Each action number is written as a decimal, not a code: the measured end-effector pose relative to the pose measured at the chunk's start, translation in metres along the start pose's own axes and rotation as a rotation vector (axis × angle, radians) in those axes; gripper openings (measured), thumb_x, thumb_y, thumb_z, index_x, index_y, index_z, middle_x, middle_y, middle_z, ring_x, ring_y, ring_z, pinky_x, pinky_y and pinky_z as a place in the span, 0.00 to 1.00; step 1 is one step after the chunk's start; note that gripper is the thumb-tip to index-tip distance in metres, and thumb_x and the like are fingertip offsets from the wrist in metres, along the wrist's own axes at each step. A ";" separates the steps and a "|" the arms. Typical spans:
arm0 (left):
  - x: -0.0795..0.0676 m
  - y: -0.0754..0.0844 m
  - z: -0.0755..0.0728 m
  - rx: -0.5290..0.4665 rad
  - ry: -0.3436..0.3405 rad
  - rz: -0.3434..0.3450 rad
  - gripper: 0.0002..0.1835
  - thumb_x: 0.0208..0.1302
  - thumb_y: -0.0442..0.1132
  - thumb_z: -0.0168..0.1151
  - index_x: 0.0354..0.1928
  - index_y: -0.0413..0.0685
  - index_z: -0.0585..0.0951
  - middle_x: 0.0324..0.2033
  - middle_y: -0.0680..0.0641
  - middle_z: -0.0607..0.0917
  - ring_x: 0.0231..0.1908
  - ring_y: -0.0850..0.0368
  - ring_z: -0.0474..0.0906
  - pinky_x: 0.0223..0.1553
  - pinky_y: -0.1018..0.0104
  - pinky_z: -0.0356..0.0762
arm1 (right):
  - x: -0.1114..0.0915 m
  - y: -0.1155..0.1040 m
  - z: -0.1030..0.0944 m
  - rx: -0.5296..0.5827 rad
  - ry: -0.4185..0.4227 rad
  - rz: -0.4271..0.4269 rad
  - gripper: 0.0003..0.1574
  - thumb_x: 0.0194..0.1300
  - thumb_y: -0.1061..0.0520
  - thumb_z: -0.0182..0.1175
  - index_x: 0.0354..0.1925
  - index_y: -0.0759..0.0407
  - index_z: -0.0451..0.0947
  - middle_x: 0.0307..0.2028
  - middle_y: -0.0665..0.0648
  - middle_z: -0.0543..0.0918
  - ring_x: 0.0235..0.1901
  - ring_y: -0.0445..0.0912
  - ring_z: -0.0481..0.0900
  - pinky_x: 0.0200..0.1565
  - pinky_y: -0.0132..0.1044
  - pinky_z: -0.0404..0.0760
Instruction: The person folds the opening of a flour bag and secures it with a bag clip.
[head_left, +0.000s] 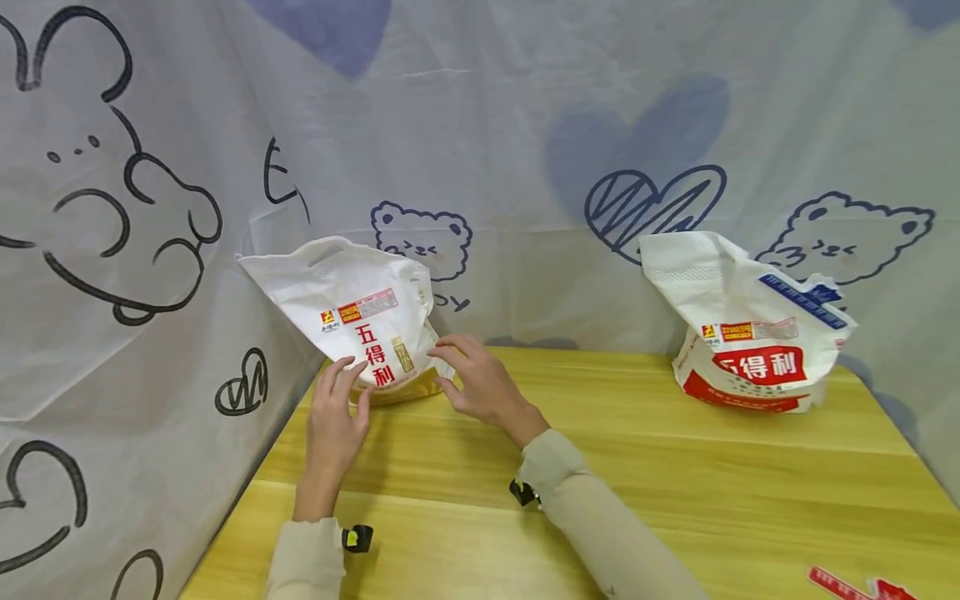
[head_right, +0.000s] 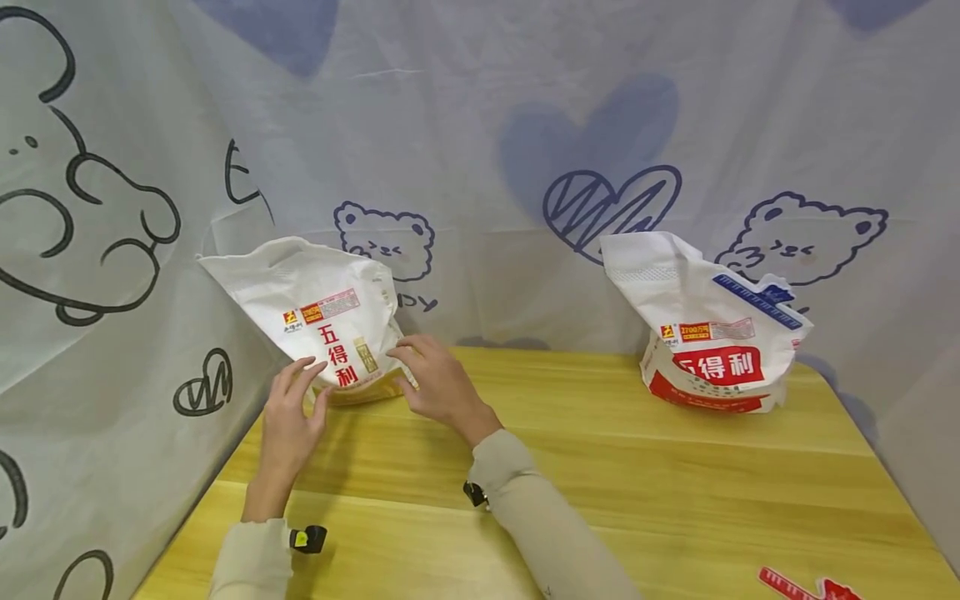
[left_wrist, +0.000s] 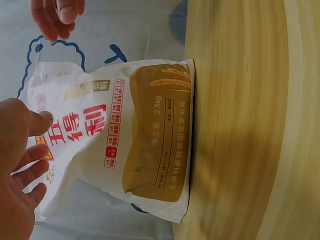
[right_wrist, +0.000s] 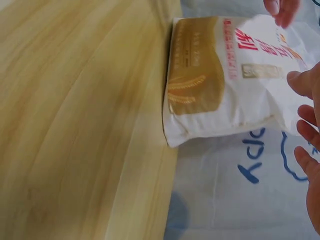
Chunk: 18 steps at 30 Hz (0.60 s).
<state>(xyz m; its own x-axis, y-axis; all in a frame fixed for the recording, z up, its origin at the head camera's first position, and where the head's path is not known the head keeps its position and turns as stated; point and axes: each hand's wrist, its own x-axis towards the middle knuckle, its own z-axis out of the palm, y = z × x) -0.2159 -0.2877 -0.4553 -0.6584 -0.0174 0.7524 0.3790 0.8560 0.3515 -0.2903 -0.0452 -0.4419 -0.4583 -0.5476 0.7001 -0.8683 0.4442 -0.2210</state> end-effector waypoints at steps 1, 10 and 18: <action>0.002 -0.002 -0.001 0.005 -0.009 0.003 0.21 0.60 0.25 0.71 0.57 0.36 0.82 0.59 0.33 0.79 0.60 0.34 0.73 0.56 0.37 0.77 | 0.003 -0.001 0.003 -0.005 -0.008 -0.010 0.26 0.62 0.59 0.73 0.58 0.61 0.80 0.58 0.61 0.80 0.60 0.52 0.76 0.63 0.42 0.77; 0.010 -0.017 0.003 0.055 -0.099 0.028 0.25 0.56 0.24 0.74 0.58 0.35 0.81 0.62 0.33 0.76 0.64 0.33 0.69 0.63 0.39 0.72 | 0.021 -0.005 0.021 -0.139 -0.155 -0.044 0.27 0.60 0.60 0.73 0.58 0.60 0.80 0.59 0.59 0.80 0.61 0.51 0.75 0.62 0.39 0.76; 0.015 -0.029 0.011 0.083 -0.124 0.085 0.26 0.54 0.21 0.74 0.57 0.34 0.82 0.64 0.33 0.74 0.65 0.33 0.67 0.63 0.39 0.72 | 0.044 -0.017 0.037 -0.271 -0.249 -0.102 0.25 0.65 0.62 0.66 0.61 0.58 0.79 0.63 0.57 0.78 0.65 0.49 0.73 0.71 0.36 0.65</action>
<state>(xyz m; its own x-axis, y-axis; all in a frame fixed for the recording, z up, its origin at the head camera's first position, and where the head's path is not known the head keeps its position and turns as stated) -0.2440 -0.3067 -0.4604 -0.7036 0.1162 0.7010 0.3849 0.8916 0.2385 -0.3026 -0.1035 -0.4323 -0.4329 -0.7395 0.5155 -0.8455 0.5314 0.0522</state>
